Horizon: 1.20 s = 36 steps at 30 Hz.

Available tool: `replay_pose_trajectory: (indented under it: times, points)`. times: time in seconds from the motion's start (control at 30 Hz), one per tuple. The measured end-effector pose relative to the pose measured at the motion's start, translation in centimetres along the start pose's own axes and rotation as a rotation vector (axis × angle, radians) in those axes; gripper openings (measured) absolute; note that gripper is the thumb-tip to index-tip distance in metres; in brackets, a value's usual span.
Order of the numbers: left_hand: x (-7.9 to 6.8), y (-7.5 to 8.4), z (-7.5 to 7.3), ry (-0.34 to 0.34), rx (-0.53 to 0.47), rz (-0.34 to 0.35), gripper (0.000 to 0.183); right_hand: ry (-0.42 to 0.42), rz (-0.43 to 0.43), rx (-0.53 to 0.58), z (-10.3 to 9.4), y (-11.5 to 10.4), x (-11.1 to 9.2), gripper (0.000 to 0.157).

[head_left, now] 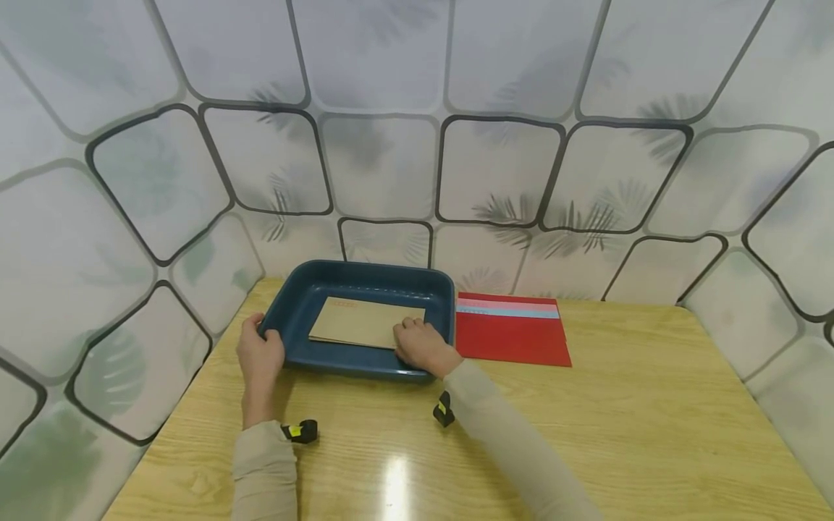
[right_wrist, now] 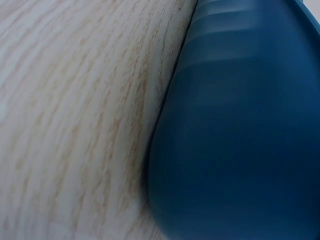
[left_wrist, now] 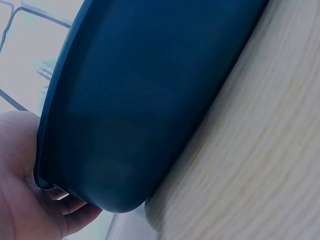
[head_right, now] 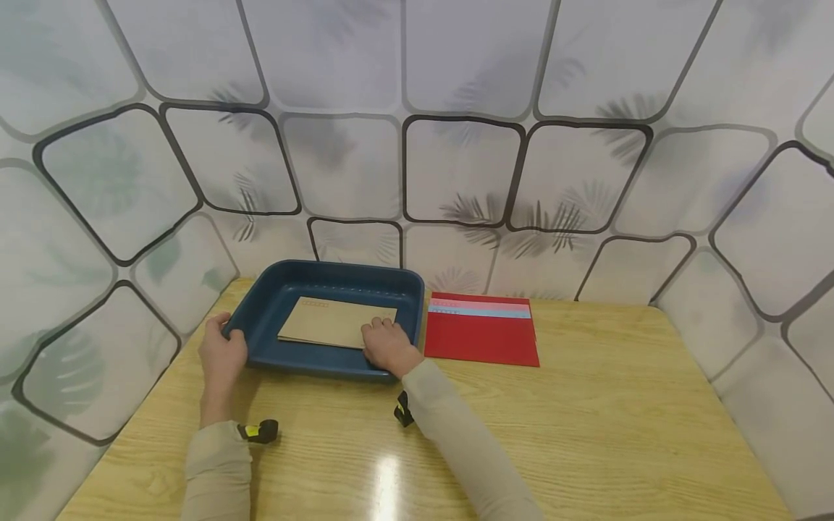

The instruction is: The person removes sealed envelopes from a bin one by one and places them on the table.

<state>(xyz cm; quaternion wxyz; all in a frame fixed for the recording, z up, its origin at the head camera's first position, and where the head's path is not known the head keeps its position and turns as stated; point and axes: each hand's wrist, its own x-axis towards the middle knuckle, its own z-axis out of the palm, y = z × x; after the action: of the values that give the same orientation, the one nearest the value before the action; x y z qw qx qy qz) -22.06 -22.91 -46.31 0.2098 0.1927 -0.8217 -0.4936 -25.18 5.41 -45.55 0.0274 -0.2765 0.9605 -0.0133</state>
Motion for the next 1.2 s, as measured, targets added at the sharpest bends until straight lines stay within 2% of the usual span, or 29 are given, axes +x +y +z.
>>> replay_pose_trajectory:
  times: [0.37,0.67,0.8,1.03,1.2]
  points:
    - [-0.06,-0.09,-0.03,0.008,0.0,-0.001,0.045,-0.03,0.008,0.003,0.07,-0.02,0.1,0.025]
    - [0.02,-0.06,-0.03,-0.002,-0.017,-0.015,0.046,0.034,-0.024,-0.02,0.04,0.08,0.28,0.018]
    - [0.02,-0.07,-0.02,0.002,-0.013,-0.014,0.046,0.017,-0.02,-0.002,-0.06,0.13,0.33,0.015]
    - [-0.04,-0.1,0.0,0.005,-0.021,-0.01,0.045,-0.006,-0.015,-0.019,-0.27,0.03,0.17,0.028]
    - [-0.03,-0.09,0.02,0.003,-0.019,-0.015,0.045,0.034,-0.049,-0.016,-0.49,-0.02,0.03,0.017]
